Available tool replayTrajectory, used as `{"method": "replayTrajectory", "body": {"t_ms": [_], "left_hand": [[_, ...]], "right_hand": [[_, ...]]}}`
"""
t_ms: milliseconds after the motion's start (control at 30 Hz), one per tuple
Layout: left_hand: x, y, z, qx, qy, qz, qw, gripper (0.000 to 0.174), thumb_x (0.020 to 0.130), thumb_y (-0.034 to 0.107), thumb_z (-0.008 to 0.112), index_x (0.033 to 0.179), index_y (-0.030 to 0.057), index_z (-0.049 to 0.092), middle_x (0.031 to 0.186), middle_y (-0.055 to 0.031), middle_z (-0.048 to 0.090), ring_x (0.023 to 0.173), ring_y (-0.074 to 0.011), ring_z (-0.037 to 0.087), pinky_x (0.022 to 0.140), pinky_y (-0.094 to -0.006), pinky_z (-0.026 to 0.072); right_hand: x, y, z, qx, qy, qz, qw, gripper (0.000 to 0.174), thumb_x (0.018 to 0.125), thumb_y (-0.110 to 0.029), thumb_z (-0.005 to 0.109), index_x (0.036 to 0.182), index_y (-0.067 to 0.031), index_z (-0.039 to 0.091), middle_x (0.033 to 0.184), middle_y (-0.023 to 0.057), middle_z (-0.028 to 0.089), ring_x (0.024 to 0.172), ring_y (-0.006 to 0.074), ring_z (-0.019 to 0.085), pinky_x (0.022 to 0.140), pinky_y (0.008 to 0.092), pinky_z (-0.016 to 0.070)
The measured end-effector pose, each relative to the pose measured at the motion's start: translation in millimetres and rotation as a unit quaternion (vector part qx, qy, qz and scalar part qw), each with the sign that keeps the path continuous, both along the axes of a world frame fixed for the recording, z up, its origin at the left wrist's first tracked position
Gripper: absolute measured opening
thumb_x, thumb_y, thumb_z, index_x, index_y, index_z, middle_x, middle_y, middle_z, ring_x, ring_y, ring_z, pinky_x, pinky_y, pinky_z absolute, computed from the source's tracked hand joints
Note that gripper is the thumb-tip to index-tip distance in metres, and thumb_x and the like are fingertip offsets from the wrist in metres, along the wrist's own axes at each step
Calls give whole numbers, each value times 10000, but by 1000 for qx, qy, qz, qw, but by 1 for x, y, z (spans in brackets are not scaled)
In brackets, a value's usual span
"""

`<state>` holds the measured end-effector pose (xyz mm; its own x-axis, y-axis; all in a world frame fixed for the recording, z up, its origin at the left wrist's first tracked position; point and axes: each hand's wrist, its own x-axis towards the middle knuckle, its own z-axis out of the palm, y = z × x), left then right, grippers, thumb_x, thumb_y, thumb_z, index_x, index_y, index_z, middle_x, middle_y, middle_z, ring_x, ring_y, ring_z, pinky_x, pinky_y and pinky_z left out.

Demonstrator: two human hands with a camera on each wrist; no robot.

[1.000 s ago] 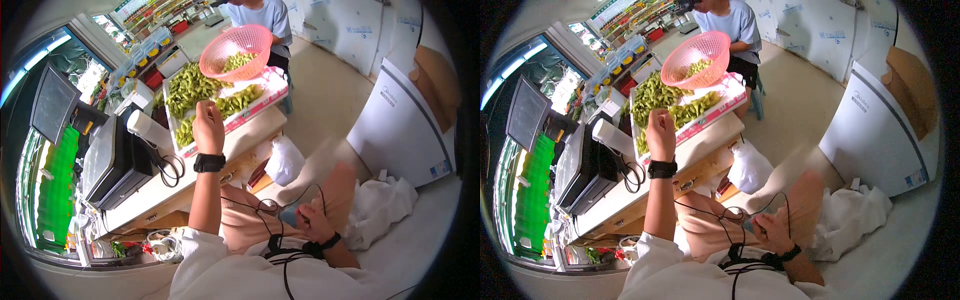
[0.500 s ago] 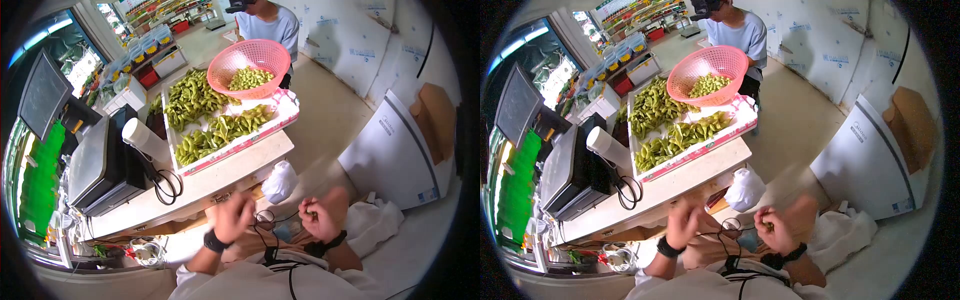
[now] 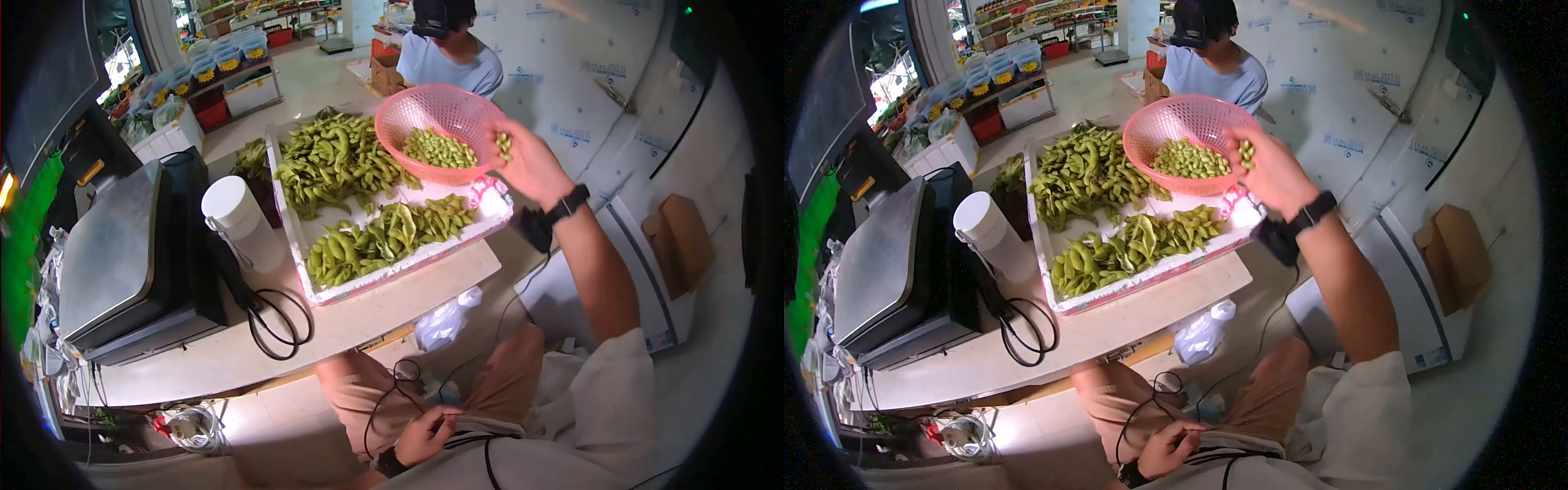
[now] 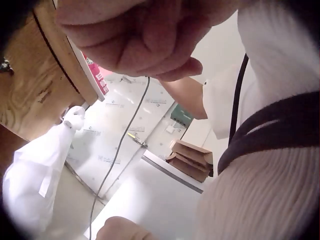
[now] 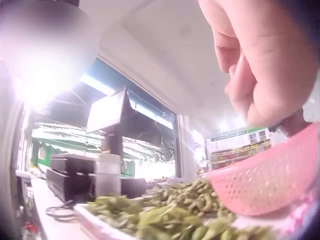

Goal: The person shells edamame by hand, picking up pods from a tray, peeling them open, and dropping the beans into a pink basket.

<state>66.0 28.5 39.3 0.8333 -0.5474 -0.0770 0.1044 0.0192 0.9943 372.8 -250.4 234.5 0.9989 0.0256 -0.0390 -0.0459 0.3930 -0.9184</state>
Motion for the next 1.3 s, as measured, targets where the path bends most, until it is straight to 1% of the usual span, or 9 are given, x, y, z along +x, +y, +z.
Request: {"method": "replayTrajectory", "body": {"t_ms": [300,400,467,500,800,967,1067,1133,1300], "left_hand": [[8,33,-16,-28,32,71,997,158,891,103,564,1033,55,615,767,-65,646,706,-127,639,664,-256,498],[12,39,-20,-37,45,71,996,157,891,99,560,1031,54,615,771,-61,647,710,-121,640,663,-250,498],[14,40,-20,-39,51,70,995,159,890,95,560,1033,53,614,773,-59,647,711,-114,639,663,-247,498],[15,40,-20,-39,56,68,995,160,890,92,559,1035,53,613,774,-57,647,713,-108,638,664,-244,498],[20,44,-24,-47,70,56,995,173,882,76,565,1045,43,612,785,-53,647,720,-88,629,656,-229,490],[20,48,-25,-46,63,78,994,176,877,74,568,1044,38,611,786,-50,646,716,-81,619,650,-223,487],[20,50,-24,-43,74,73,994,174,876,74,567,1040,38,612,783,-46,645,719,-78,616,654,-223,486],[19,50,-25,-50,70,78,993,173,875,73,566,1038,39,613,783,-44,644,722,-78,615,657,-223,485],[15,49,-33,-64,65,87,992,175,876,65,558,1041,38,610,785,-44,639,721,-77,610,662,-224,487]], "right_hand": [[93,29,-1,-218,75,-117,966,410,865,-330,602,1126,-25,517,1078,98,528,879,155,540,745,262,456],[95,46,-8,-292,-26,-105,950,396,852,-276,626,1123,-4,532,1081,95,556,872,158,548,771,279,460],[96,55,-8,-530,-93,11,843,373,827,-222,629,1100,22,557,1087,106,586,968,198,561,804,313,453],[94,66,-14,-624,-254,-12,739,294,783,-165,644,1007,16,585,960,105,614,874,239,584,770,338,462],[78,177,-30,-779,-346,128,506,410,732,-224,672,1062,-11,558,1089,150,521,992,342,531,878,415,427],[78,200,-46,-854,-156,180,462,702,656,-299,732,1210,8,430,1118,246,474,1054,442,475,891,458,421],[85,202,-52,-875,-119,169,437,652,714,-277,704,1238,-17,415,1219,229,423,1119,461,442,916,525,425],[88,203,-55,-873,-96,166,449,640,732,-254,693,1245,-8,399,1244,231,404,1187,466,385,917,522,426],[92,208,-58,-854,-68,133,499,611,755,-222,671,1243,1,378,1221,269,404,1089,485,495,863,519,462]]}}
